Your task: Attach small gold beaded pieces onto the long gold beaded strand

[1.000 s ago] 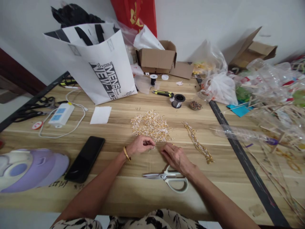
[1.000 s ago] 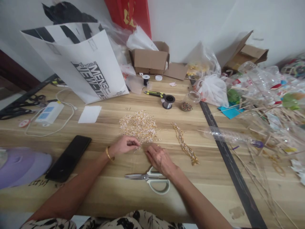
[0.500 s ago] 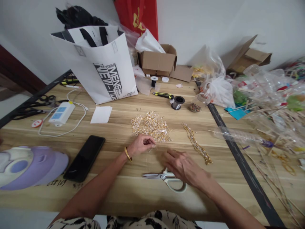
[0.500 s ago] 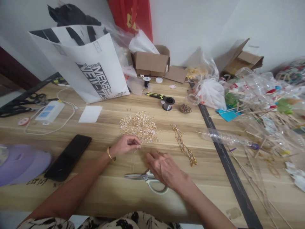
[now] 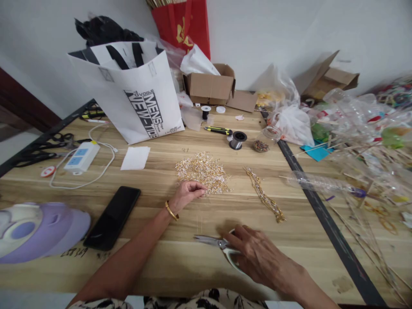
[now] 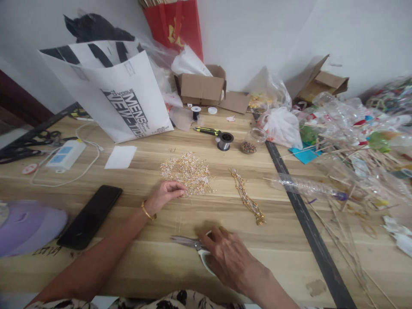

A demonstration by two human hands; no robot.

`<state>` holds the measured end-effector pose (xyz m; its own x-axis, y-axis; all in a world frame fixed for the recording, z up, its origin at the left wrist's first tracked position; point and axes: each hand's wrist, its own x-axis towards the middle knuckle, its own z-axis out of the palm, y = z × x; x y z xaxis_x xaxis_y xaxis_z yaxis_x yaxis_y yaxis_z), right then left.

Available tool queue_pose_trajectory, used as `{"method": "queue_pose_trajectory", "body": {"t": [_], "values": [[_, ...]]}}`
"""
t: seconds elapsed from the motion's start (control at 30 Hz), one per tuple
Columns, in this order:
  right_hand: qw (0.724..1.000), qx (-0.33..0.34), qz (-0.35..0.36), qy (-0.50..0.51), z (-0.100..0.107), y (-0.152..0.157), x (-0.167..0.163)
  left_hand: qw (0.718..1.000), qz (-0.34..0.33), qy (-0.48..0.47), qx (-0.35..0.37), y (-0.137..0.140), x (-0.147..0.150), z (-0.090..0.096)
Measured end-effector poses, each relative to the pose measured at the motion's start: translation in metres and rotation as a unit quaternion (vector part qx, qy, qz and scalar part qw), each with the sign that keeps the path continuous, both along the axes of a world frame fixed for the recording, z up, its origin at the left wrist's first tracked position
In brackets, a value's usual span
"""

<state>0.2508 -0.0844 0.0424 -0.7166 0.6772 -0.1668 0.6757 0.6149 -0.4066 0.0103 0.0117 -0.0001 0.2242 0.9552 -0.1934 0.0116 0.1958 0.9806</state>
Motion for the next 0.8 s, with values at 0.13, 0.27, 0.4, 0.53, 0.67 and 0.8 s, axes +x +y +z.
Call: {"method": "queue_pose_trajectory", "body": {"t": [0.13,0.27,0.4,0.53,0.67,0.8], "values": [[0.982,-0.153,-0.047,0.095,0.008,0.003,0.012,0.999,0.03,-0.041,-0.009,0.0,0.0,0.001],[0.906,-0.312,-0.123,0.258,0.001,0.003,0.014,0.998,0.035,-0.055,-0.011,0.0,0.001,0.001],[0.821,-0.392,-0.174,0.376,-0.01,0.002,0.003,0.997,0.04,-0.07,-0.014,0.0,0.002,0.001],[0.829,-0.344,-0.22,0.383,-0.017,0.004,-0.006,0.994,0.048,-0.091,-0.029,0.0,0.004,-0.001],[0.878,-0.236,-0.205,0.362,-0.025,0.008,-0.007,0.993,0.05,-0.102,-0.037,-0.001,0.004,-0.003],[0.921,-0.118,-0.179,0.324,-0.029,0.015,-0.005,0.993,0.045,-0.104,-0.04,-0.002,0.005,-0.004]]}}
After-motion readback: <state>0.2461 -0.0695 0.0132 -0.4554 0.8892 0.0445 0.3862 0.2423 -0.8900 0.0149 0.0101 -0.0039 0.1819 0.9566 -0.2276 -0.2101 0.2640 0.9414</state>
